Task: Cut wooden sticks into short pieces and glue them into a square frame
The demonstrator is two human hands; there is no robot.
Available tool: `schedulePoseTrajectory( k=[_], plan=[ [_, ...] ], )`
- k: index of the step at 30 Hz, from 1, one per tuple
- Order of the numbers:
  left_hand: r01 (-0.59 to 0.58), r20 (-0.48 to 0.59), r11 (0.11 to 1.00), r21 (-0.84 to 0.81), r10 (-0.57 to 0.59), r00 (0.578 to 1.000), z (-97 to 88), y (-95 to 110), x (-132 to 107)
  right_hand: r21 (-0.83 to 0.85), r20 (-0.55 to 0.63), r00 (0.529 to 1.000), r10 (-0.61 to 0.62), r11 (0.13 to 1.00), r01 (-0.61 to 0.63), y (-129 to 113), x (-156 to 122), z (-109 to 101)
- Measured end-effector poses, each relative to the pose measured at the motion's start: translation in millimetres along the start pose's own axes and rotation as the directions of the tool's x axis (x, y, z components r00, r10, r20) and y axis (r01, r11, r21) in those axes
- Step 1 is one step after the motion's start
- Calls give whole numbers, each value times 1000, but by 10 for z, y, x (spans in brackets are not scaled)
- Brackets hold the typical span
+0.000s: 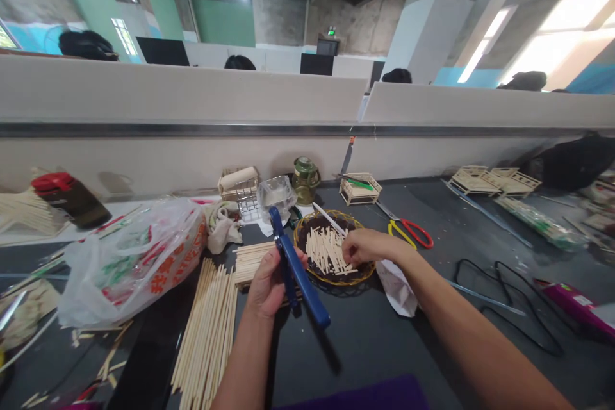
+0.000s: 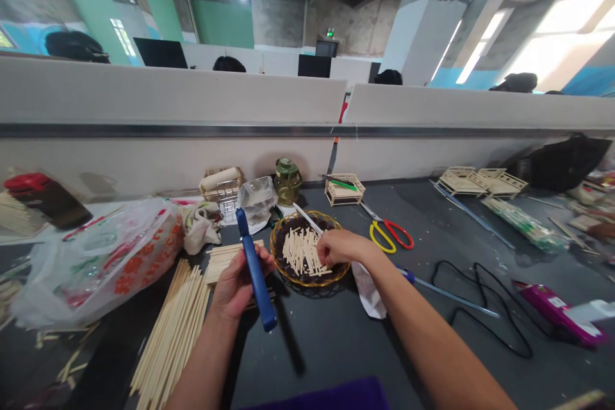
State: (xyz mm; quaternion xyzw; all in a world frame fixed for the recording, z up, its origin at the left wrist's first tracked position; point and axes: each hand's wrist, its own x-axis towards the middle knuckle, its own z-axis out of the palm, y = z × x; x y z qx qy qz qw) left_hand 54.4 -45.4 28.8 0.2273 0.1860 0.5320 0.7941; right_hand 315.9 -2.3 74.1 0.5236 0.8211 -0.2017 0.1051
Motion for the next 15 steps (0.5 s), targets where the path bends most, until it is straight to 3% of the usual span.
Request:
schedulePoseTrajectory(
  k=[8,15],
  plan=[
    [4,-8,999,39,-4,1000,1,-18,-5,35,-138,990,14,999,-9,90,-5,231],
    [15,-15,1000,16,-14,1000,-35,-12,7,312,-242,970,15,948,64,158,7,175]
  ],
)
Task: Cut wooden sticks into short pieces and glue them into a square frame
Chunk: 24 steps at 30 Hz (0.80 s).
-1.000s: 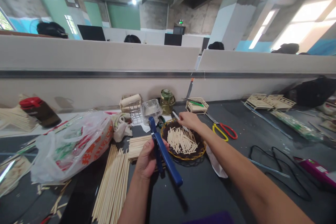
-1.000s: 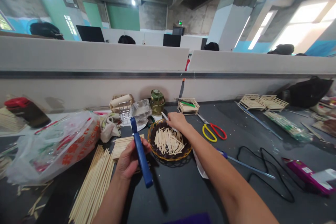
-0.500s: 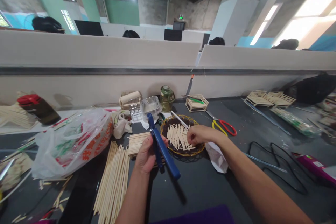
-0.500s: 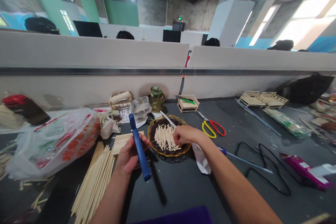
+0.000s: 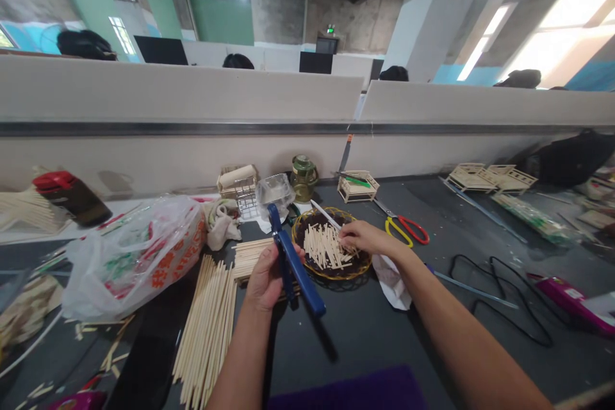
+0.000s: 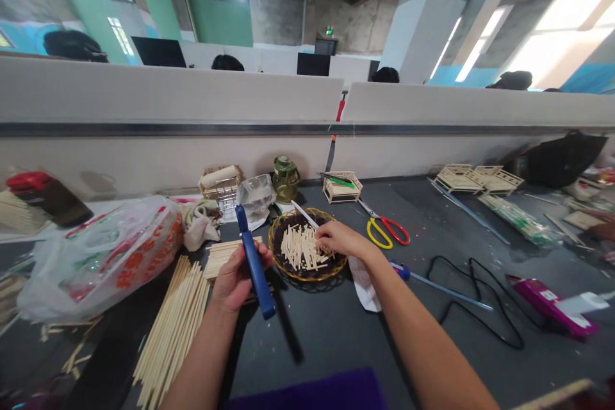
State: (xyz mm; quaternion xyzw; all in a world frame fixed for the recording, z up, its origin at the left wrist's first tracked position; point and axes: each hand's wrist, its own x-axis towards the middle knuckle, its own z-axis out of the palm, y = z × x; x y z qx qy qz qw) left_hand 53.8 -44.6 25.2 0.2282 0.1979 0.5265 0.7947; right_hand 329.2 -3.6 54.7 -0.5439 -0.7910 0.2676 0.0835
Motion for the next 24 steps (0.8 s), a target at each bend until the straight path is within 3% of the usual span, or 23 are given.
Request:
schedulePoseTrajectory(
  k=[5,11,13,16,18,24],
  plan=[
    [-1,8,1000,-16,1,1000,1,-4,11,220,-110,991,76,974,-51,-93,104,20],
    [-14,32,1000,-11,15,999,14,-8,-4,471,-95,985,142,879,-81,-384,199,154],
    [-13,25,1000,-16,13,1000,16,-5,-11,583,-98,980,172,808,-84,-439,193,184],
    [-10,21,1000,-30,10,1000,14,-5,-16,770,-87,974,210,634,-68,-458,180,202],
    [-16,30,999,-42,17,999,7,-9,-17,813,-86,968,236,578,-69,-442,180,205],
    [-26,35,998,-60,28,999,-8,-36,-22,715,-88,944,317,680,-162,-408,244,279]
  ],
)
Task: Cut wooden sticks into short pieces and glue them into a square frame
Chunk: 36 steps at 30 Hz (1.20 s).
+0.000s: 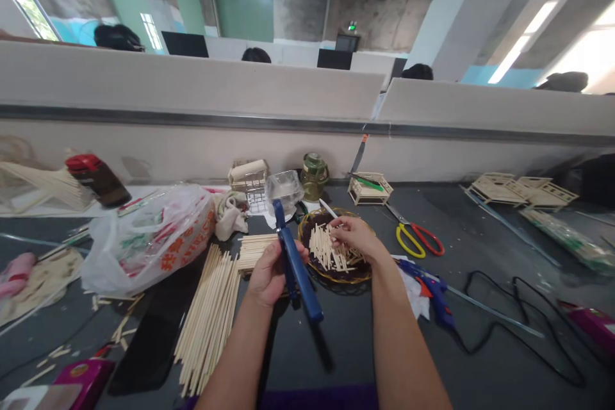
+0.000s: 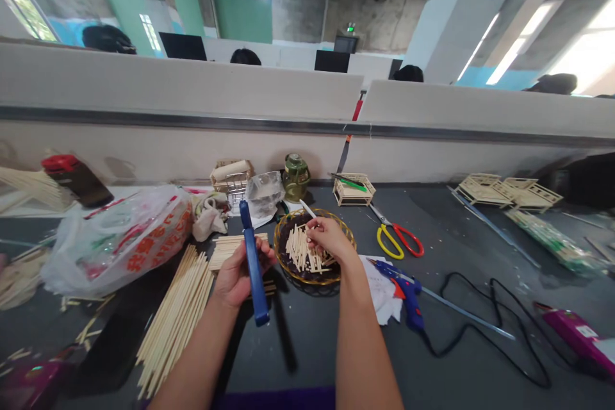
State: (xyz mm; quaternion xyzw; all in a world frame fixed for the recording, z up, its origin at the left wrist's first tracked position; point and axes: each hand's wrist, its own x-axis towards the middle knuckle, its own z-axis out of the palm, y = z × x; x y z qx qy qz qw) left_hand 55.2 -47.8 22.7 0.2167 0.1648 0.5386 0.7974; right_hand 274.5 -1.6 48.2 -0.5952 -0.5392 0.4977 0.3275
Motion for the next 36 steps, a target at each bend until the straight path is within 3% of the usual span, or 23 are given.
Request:
schedulePoseTrajectory(
  k=[5,9,13,16,21,24,30,36],
  plan=[
    [10,3,1000,8,-10,1000,29,-25,3,-88,27,999,27,996,-25,9,27,62],
    [12,23,999,36,-13,1000,40,-40,11,-231,2,997,83,970,-80,56,-15,-119],
    [10,30,999,37,-11,999,48,-45,6,-427,59,988,140,898,-102,119,-113,-322],
    [8,43,1000,25,-9,999,54,-48,2,-579,100,982,160,812,-73,122,-140,-310],
    [2,36,1000,28,-3,999,48,-50,5,-750,-38,988,147,650,-125,72,-86,-201],
    [-3,33,999,34,2,999,41,-57,9,-783,-137,987,80,601,-157,43,-67,-231],
    [14,47,999,41,-16,999,38,-77,13,-791,-197,980,-9,593,-153,27,-43,-253],
    [22,59,999,49,-25,998,40,-81,16,-760,-92,995,34,644,-93,124,-64,-272]
  ],
)
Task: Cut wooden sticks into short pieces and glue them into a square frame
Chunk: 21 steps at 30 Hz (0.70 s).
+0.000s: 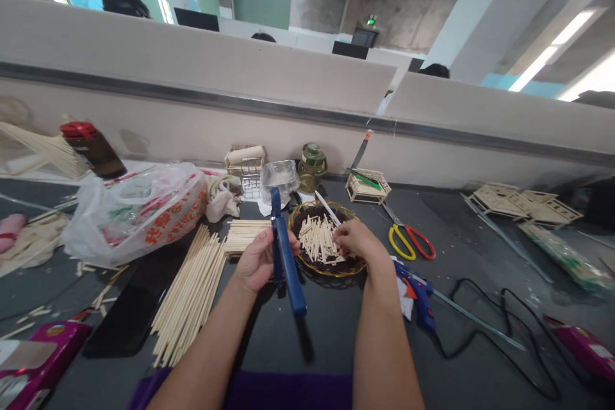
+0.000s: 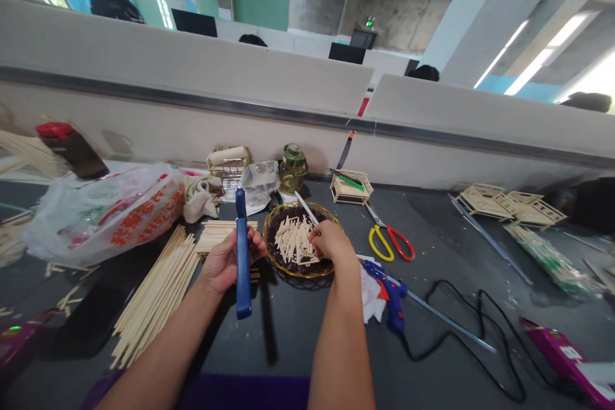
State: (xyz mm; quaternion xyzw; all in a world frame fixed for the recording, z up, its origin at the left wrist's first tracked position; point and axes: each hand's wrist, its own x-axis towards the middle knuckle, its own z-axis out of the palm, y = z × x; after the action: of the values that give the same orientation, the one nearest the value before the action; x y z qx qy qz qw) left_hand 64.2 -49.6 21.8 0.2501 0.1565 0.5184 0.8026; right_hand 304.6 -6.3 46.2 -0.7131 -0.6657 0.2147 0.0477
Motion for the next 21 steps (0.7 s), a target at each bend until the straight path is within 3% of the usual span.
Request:
schedulePoseTrajectory(
  k=[8,17,21],
  plan=[
    [-6,3,1000,-23,6,1000,19,-18,-12,44,-67,995,72,997,-69,262,-72,-201],
    [-9,8,999,-39,9,1000,-2,-21,-2,217,51,988,145,964,-152,81,-42,-58],
    [-7,17,999,-54,8,1000,-19,-17,4,274,-17,984,178,947,-167,95,-89,-134]
  ],
)
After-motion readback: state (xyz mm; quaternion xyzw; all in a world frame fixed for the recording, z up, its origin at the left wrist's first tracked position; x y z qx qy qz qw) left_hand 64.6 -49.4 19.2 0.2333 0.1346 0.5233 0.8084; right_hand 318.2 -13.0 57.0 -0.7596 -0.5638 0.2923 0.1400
